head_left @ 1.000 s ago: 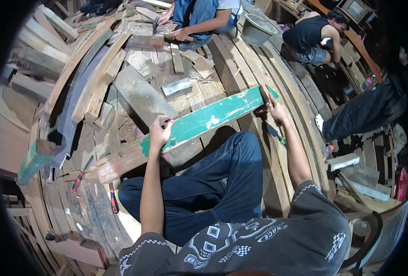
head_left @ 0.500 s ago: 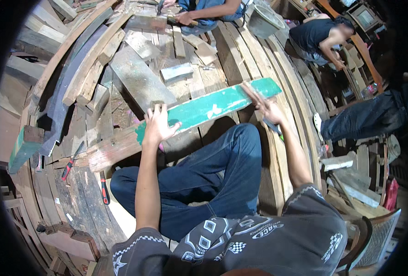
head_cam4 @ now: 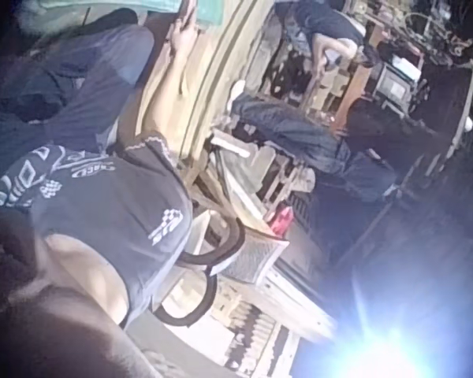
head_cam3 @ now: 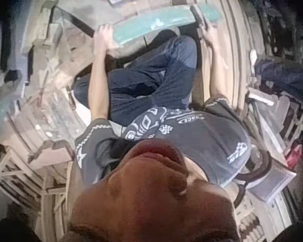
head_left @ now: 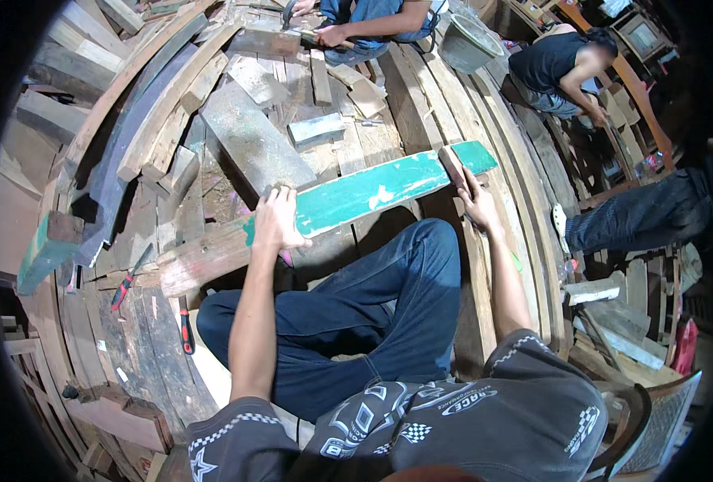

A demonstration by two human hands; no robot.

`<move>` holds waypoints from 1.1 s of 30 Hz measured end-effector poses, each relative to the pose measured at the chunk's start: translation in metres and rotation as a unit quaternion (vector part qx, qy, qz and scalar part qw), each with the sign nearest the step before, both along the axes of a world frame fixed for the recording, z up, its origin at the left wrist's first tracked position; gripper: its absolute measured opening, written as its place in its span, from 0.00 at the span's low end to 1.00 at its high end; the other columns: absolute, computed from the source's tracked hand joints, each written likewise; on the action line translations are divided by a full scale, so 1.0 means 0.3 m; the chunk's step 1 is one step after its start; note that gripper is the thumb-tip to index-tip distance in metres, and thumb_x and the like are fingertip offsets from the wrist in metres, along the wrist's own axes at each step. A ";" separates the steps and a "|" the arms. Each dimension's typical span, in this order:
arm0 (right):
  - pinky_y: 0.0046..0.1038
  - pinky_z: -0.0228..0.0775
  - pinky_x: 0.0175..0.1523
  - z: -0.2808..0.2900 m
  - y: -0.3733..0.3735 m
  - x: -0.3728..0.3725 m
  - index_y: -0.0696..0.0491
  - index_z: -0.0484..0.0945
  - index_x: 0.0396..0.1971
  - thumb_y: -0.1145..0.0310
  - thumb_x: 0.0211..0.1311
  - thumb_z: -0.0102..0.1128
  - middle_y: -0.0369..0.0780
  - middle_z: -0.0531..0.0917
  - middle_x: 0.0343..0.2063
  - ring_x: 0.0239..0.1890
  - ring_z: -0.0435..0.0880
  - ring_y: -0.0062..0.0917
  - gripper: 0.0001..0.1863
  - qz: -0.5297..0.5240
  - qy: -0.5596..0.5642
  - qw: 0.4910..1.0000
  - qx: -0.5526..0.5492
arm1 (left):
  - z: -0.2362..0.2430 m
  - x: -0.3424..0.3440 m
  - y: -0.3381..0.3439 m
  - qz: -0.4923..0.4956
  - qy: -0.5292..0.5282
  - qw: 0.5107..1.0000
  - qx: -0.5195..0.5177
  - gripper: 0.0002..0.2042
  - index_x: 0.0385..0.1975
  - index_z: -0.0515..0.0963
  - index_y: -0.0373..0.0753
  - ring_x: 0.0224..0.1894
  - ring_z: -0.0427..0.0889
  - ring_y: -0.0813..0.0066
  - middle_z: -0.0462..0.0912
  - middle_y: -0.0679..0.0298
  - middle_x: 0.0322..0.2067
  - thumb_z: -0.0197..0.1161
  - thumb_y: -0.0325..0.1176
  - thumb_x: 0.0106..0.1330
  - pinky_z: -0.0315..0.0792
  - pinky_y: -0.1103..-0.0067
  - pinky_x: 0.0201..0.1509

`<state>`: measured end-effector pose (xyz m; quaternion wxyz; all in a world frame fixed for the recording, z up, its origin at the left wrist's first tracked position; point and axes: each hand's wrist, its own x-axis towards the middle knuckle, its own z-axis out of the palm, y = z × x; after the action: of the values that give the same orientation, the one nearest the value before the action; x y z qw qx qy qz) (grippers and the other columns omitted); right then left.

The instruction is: The person picks up a wooden board and a sanding block, sits down, and sands the surface and edges of the wooden board using the sanding block.

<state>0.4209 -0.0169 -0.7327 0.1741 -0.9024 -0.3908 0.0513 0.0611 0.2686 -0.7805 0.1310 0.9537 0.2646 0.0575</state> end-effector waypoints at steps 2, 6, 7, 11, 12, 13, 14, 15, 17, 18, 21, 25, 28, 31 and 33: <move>0.47 0.72 0.48 -0.007 0.067 -0.043 0.37 0.53 0.68 0.60 0.62 0.53 0.60 0.79 0.37 0.42 0.79 0.55 0.34 -0.064 0.009 0.998 -0.022 | 0.001 -0.008 -0.001 -0.007 -0.066 0.998 0.014 0.53 0.53 0.68 0.30 0.55 0.71 0.57 0.73 0.52 0.51 0.78 0.50 0.18 0.67 0.65 0.56; 0.46 0.69 0.53 -0.049 0.140 -0.117 0.42 0.51 0.68 0.61 0.61 0.53 0.61 0.77 0.42 0.46 0.76 0.57 0.36 0.119 -0.019 0.992 0.026 | -0.009 0.078 -0.042 0.014 -0.079 0.997 0.000 0.51 0.54 0.69 0.32 0.55 0.70 0.56 0.73 0.53 0.51 0.77 0.49 0.20 0.64 0.64 0.59; 0.45 0.68 0.54 -0.030 0.154 -0.139 0.41 0.52 0.68 0.61 0.60 0.53 0.61 0.77 0.44 0.47 0.76 0.56 0.35 0.171 -0.041 0.984 -0.014 | -0.022 0.083 -0.046 0.012 -0.101 0.995 -0.006 0.51 0.55 0.67 0.32 0.55 0.69 0.53 0.72 0.53 0.52 0.77 0.47 0.21 0.63 0.62 0.61; 0.44 0.69 0.54 0.079 0.179 -0.075 0.42 0.56 0.67 0.60 0.62 0.50 0.57 0.79 0.41 0.47 0.78 0.51 0.32 0.112 -0.003 0.989 -0.093 | 0.009 0.092 -0.045 -0.006 -0.073 0.996 -0.060 0.52 0.58 0.64 0.32 0.58 0.66 0.48 0.69 0.52 0.54 0.77 0.45 0.24 0.60 0.58 0.63; 0.45 0.69 0.54 0.095 0.191 -0.065 0.43 0.56 0.67 0.60 0.63 0.50 0.58 0.79 0.40 0.46 0.78 0.51 0.32 0.051 0.002 0.994 -0.095 | 0.000 0.090 -0.051 -0.005 -0.071 0.996 -0.062 0.52 0.58 0.64 0.32 0.58 0.66 0.48 0.69 0.52 0.54 0.77 0.45 0.24 0.60 0.58 0.63; 0.46 0.69 0.53 0.096 0.184 -0.079 0.46 0.54 0.67 0.60 0.63 0.49 0.60 0.78 0.40 0.45 0.78 0.52 0.33 -0.015 0.006 0.997 -0.078 | -0.010 0.087 -0.057 -0.002 -0.052 0.997 -0.051 0.53 0.59 0.63 0.32 0.59 0.65 0.47 0.69 0.51 0.54 0.77 0.46 0.24 0.59 0.58 0.64; 0.47 0.67 0.54 0.046 0.153 -0.038 0.48 0.51 0.68 0.61 0.63 0.50 0.62 0.76 0.42 0.46 0.77 0.55 0.34 -0.004 -0.075 0.993 -0.088 | -0.003 0.124 -0.064 -0.007 -0.042 0.998 -0.036 0.54 0.60 0.62 0.31 0.59 0.64 0.45 0.68 0.50 0.54 0.78 0.46 0.25 0.58 0.57 0.65; 0.47 0.66 0.55 0.001 0.141 -0.036 0.49 0.51 0.68 0.62 0.63 0.50 0.63 0.75 0.44 0.48 0.76 0.55 0.35 0.070 -0.083 0.993 -0.052 | -0.011 0.140 -0.071 0.001 -0.011 0.997 -0.077 0.60 0.64 0.54 0.31 0.61 0.62 0.44 0.65 0.47 0.58 0.79 0.48 0.25 0.53 0.56 0.68; 0.44 0.64 0.59 0.004 0.173 -0.152 0.48 0.49 0.69 0.64 0.62 0.52 0.64 0.74 0.45 0.50 0.74 0.56 0.36 0.217 -0.033 0.974 -0.052 | 0.012 0.066 -0.064 0.016 0.024 0.996 -0.084 0.63 0.66 0.49 0.31 0.63 0.60 0.44 0.61 0.47 0.60 0.79 0.50 0.26 0.51 0.56 0.69; 0.42 0.64 0.59 0.030 0.153 -0.147 0.44 0.49 0.69 0.63 0.62 0.52 0.61 0.76 0.45 0.51 0.74 0.55 0.36 0.290 -0.031 0.953 -0.082 | 0.036 0.053 -0.074 0.011 0.048 0.994 -0.093 0.67 0.67 0.44 0.30 0.64 0.58 0.43 0.58 0.47 0.63 0.80 0.52 0.26 0.48 0.57 0.71; 0.44 0.67 0.56 0.083 0.091 -0.041 0.37 0.50 0.69 0.62 0.61 0.54 0.56 0.79 0.44 0.48 0.77 0.53 0.36 0.165 0.056 0.983 -0.065 | 0.063 0.021 -0.083 0.041 0.080 0.994 -0.057 0.69 0.68 0.41 0.31 0.67 0.56 0.48 0.53 0.46 0.66 0.81 0.50 0.25 0.46 0.57 0.71; 0.48 0.70 0.49 -0.003 0.039 -0.112 0.41 0.47 0.70 0.66 0.61 0.53 0.60 0.79 0.37 0.42 0.78 0.55 0.38 0.033 -0.001 0.997 -0.064 | -0.003 0.003 -0.028 0.054 0.065 0.994 -0.063 0.60 0.62 0.55 0.27 0.61 0.64 0.54 0.66 0.47 0.57 0.82 0.45 0.25 0.57 0.62 0.67; 0.46 0.70 0.49 0.054 0.027 -0.144 0.35 0.50 0.69 0.65 0.60 0.54 0.58 0.80 0.37 0.41 0.79 0.54 0.37 0.239 0.043 0.967 -0.074 | 0.024 0.003 -0.014 0.029 0.080 0.995 -0.061 0.55 0.59 0.60 0.24 0.56 0.68 0.50 0.69 0.45 0.53 0.80 0.42 0.26 0.65 0.63 0.60; 0.45 0.73 0.47 0.070 0.008 -0.053 0.38 0.52 0.68 0.63 0.60 0.53 0.57 0.80 0.40 0.41 0.80 0.53 0.36 0.010 -0.002 0.994 -0.109 | 0.039 0.003 -0.016 0.028 0.072 0.995 -0.056 0.55 0.59 0.60 0.24 0.56 0.69 0.50 0.69 0.45 0.54 0.80 0.43 0.26 0.65 0.63 0.60; 0.45 0.72 0.48 0.030 0.013 -0.045 0.42 0.53 0.68 0.62 0.60 0.53 0.59 0.80 0.38 0.39 0.80 0.53 0.35 -0.008 -0.058 0.997 -0.041 | 0.024 0.017 -0.021 0.026 0.062 0.997 -0.033 0.55 0.59 0.59 0.24 0.56 0.69 0.50 0.69 0.45 0.54 0.80 0.43 0.26 0.65 0.63 0.59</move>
<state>0.4074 -0.0129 -0.7238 0.1142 -0.9132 -0.3910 0.0136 0.0662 0.2622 -0.7734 0.1438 0.9433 0.2992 -0.0071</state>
